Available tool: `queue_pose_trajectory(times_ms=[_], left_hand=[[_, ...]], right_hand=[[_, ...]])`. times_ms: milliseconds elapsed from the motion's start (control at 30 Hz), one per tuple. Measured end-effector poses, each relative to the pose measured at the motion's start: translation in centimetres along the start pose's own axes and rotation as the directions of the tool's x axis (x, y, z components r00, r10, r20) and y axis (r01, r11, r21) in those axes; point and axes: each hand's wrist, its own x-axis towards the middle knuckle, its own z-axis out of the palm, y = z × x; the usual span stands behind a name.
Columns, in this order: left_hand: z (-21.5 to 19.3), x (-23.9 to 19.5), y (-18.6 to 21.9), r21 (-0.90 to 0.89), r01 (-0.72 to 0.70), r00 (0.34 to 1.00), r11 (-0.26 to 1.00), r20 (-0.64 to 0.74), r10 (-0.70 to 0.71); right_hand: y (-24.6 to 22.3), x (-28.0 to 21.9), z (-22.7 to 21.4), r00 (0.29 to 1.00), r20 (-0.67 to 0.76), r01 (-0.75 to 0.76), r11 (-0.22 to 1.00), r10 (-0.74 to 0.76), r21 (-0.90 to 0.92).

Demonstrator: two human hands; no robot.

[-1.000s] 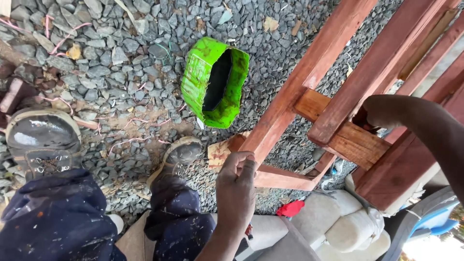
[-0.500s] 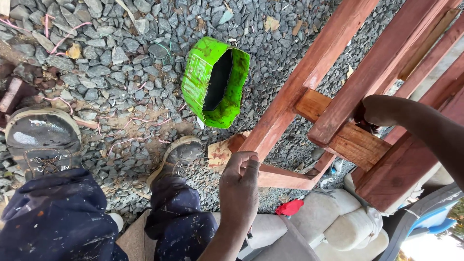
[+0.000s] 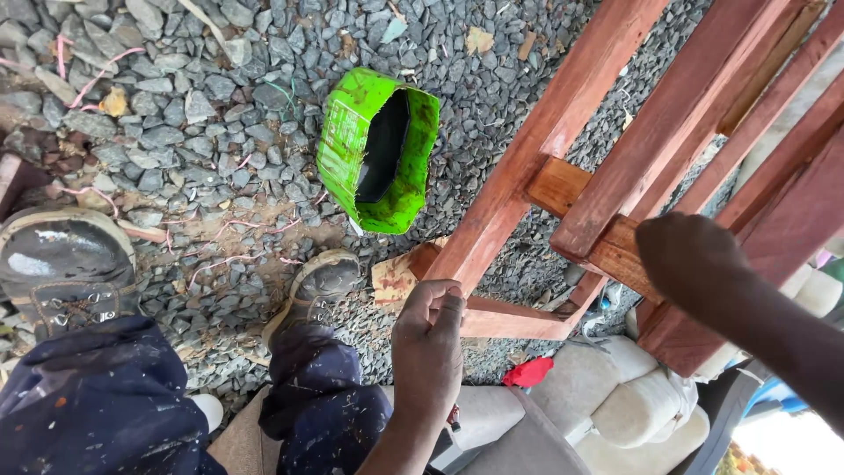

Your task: The person applies a dark liquid stain to a wooden frame using a cloth. They repeatedly dip the cloth into a green container and rub the stain onto the wood, covering various sections of the frame.

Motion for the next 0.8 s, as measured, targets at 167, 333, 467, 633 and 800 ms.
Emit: queue_pose_trajectory(times_ms=[167, 333, 467, 633, 800], left_hand=[[0.0, 0.1, -0.9, -0.082, 0.026, 1.000, 0.996, 0.017, -0.024], [-0.4, -0.5, 0.7, -0.072, 0.007, 1.000, 0.997, 0.019, -0.005], [-0.9, -0.7, 2.4, -0.143, 0.035, 0.999, 0.989, 0.028, -0.031], [-1.7, 0.6, 2.6, -0.165, -0.029, 0.999, 0.986, -0.042, 0.023], [-3.7, 2.7, 3.2, -0.220, -0.058, 0.985, 0.974, -0.173, 0.019]], right_hand=[[-1.0, -0.4, 0.5, 0.998, -0.037, 0.039, 0.998, -0.041, -0.041], [-2.8, 0.8, 3.6, 0.948, -0.289, 0.098, 0.986, -0.133, -0.133], [-3.6, 0.8, 4.2, 0.952, -0.085, 0.295, 0.955, -0.293, 0.014], [-8.6, -3.4, -6.5, 0.980, -0.137, 0.196, 0.763, -0.142, 0.616], [-16.8, 0.3, -11.3, 0.971, -0.227, 0.239, 0.288, -0.075, 0.927]])
